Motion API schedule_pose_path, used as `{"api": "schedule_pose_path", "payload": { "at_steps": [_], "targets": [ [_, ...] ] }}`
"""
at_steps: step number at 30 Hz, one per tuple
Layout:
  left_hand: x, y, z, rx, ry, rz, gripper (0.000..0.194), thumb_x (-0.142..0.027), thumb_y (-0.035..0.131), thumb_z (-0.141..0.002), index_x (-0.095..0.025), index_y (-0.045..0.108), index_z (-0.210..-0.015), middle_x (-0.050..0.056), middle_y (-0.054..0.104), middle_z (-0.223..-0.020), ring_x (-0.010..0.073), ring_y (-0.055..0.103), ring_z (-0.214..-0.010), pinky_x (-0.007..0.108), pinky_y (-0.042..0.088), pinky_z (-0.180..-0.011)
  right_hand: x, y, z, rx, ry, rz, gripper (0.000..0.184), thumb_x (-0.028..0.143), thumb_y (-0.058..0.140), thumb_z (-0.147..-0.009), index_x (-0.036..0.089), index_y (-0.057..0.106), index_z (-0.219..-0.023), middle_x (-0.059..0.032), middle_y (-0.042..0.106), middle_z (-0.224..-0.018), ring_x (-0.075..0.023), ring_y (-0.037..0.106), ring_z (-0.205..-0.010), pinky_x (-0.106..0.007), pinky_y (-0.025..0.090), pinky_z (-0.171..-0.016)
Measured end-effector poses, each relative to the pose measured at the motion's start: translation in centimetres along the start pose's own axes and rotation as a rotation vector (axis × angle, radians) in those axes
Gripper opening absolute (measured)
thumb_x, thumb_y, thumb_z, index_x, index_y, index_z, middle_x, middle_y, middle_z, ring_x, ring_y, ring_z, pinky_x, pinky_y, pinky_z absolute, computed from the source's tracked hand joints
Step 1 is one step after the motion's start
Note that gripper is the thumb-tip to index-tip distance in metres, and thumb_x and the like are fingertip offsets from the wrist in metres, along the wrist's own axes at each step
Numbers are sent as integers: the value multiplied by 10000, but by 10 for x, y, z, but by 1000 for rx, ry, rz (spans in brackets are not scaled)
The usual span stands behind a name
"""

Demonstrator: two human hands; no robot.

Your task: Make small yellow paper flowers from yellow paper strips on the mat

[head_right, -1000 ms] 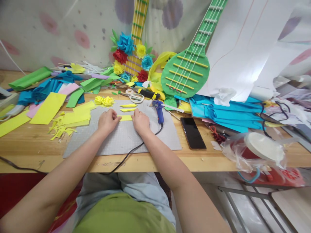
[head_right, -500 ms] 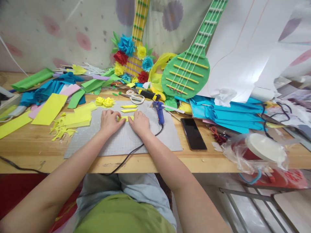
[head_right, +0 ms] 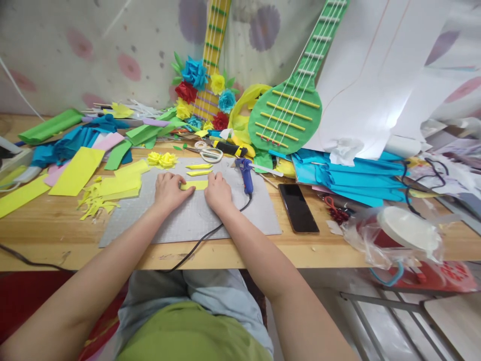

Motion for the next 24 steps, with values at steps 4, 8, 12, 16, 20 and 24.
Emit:
{"api": "schedule_pose_path", "payload": {
  "at_steps": [4, 8, 12, 16, 20, 24],
  "targets": [
    [0, 0, 0, 9, -13, 14, 307, -494, 595, -665, -221, 608, -804, 91, 533, -926, 297, 398, -1046, 402, 342, -902, -13, -4, -1, -12, 81, -45, 350, 82, 347, -788, 168, 458, -1109, -126, 490, -1079, -194, 535, -823, -310, 410, -676],
    [0, 0, 0, 5, -13, 16, 313, -496, 596, -660, -216, 605, -801, 94, 536, -923, 297, 401, -1044, 398, 346, -900, -9, -8, -2, -109, -3, -105, 295, 171, 389, -819, 180, 475, -1102, -102, 502, -1066, -207, 497, -937, -306, 405, -736],
    [-1, -1, 0, 11, -18, 21, 307, -484, 598, -663, -211, 600, -803, 96, 539, -926, 292, 411, -1033, 391, 350, -895, 9, 0, -2, -82, -220, -101, 233, 197, 390, -845, 189, 548, -1016, -79, 540, -1018, -200, 462, -988, -292, 379, -812],
    [2, 1, 0, 32, -23, 29, 304, -469, 587, -684, -218, 585, -855, 100, 527, -962, 297, 405, -1054, 401, 343, -896, 10, 8, -4, -34, -211, -86, 236, 201, 380, -862, 194, 582, -983, -83, 550, -999, -199, 458, -974, -293, 367, -824],
    [9, 2, -1, 43, -36, 9, 296, -423, 580, -703, -228, 570, -925, 103, 516, -1014, 300, 403, -1074, 408, 341, -898, 8, 8, -5, -38, -203, -102, 236, 206, 388, -863, 198, 588, -988, -83, 549, -998, -199, 462, -975, -293, 367, -826],
    [18, -3, -1, 21, -28, -9, 230, -293, 523, -740, -227, 577, -953, 107, 539, -1029, 292, 426, -1048, 406, 345, -889, 6, 8, -5, -37, -185, -108, 239, 207, 386, -863, 199, 590, -986, -82, 549, -996, -200, 465, -973, -292, 372, -821]
  ]
}}
Point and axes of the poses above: each hand's wrist, its own z-axis away from the middle knuckle, its own y-axis out of the palm, x = y × z, the point moved 6 cm from there along -z, towards the middle knuckle
